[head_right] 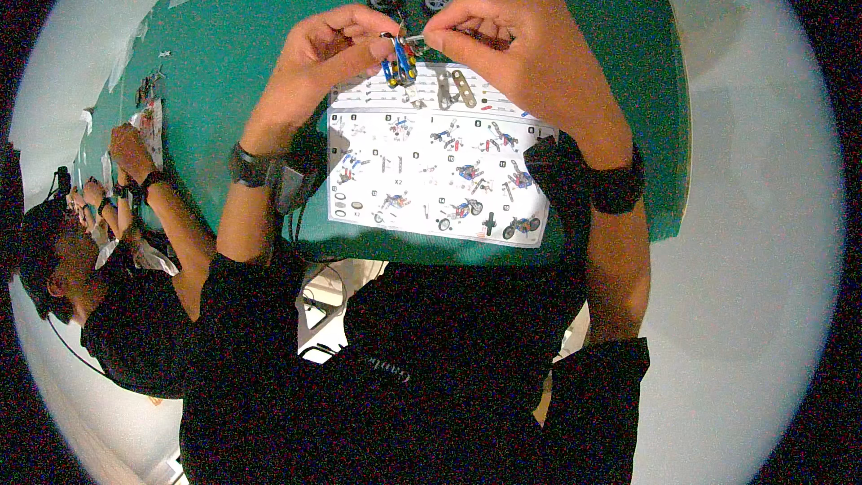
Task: Assembling a small toy motorcycle model using various parts and a hex key according to an instruction sheet.
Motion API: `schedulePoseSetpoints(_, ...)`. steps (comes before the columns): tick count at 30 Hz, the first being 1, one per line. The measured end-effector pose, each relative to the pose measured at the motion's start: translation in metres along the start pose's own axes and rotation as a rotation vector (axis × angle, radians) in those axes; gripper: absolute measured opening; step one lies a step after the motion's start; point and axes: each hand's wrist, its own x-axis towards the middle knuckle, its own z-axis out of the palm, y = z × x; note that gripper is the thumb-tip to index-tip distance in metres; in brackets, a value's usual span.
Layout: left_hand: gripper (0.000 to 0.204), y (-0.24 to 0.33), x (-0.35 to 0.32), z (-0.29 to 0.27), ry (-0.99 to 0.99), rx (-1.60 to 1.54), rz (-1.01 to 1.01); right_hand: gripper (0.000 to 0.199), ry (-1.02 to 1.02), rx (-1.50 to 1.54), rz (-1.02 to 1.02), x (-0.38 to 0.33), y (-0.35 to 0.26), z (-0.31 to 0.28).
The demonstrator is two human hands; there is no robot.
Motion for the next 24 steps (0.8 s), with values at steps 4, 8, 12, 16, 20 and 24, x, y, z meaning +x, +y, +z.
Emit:
schedulePoseSetpoints(4,0.022,-0.0002,0.0001,0.0002,-0.008,0.000,-0.007,0.014,-0.009,-0.029,0.006,-0.0008,-0.0012,-0.0015)
schedulePoseSetpoints(8,0.023,-0.0019,0.0002,-0.0010,-0.020,-0.012,-0.007,0.013,-0.002,-0.084,-0.026,-0.0005,-0.0025,-0.0011)
schedulePoseSetpoints(12,0.022,-0.0018,-0.0005,-0.0004,-0.025,-0.016,-0.010,0.012,0.013,-0.094,-0.074,-0.0014,-0.0026,-0.0011)
schedulePoseSetpoints(16,0.020,-0.0028,-0.0021,0.0023,-0.036,-0.003,-0.009,0.012,0.008,-0.093,-0.092,-0.0029,-0.0059,-0.0033)
schedulePoseSetpoints(20,0.018,-0.0001,-0.0034,0.0066,-0.037,0.003,-0.035,0.012,0.002,-0.107,-0.109,-0.0050,-0.0052,-0.0041)
schedulePoseSetpoints(24,0.017,-0.0005,-0.0041,0.0068,-0.013,0.039,0.003,0.011,-0.019,-0.104,-0.100,-0.0058,-0.0052,-0.0033)
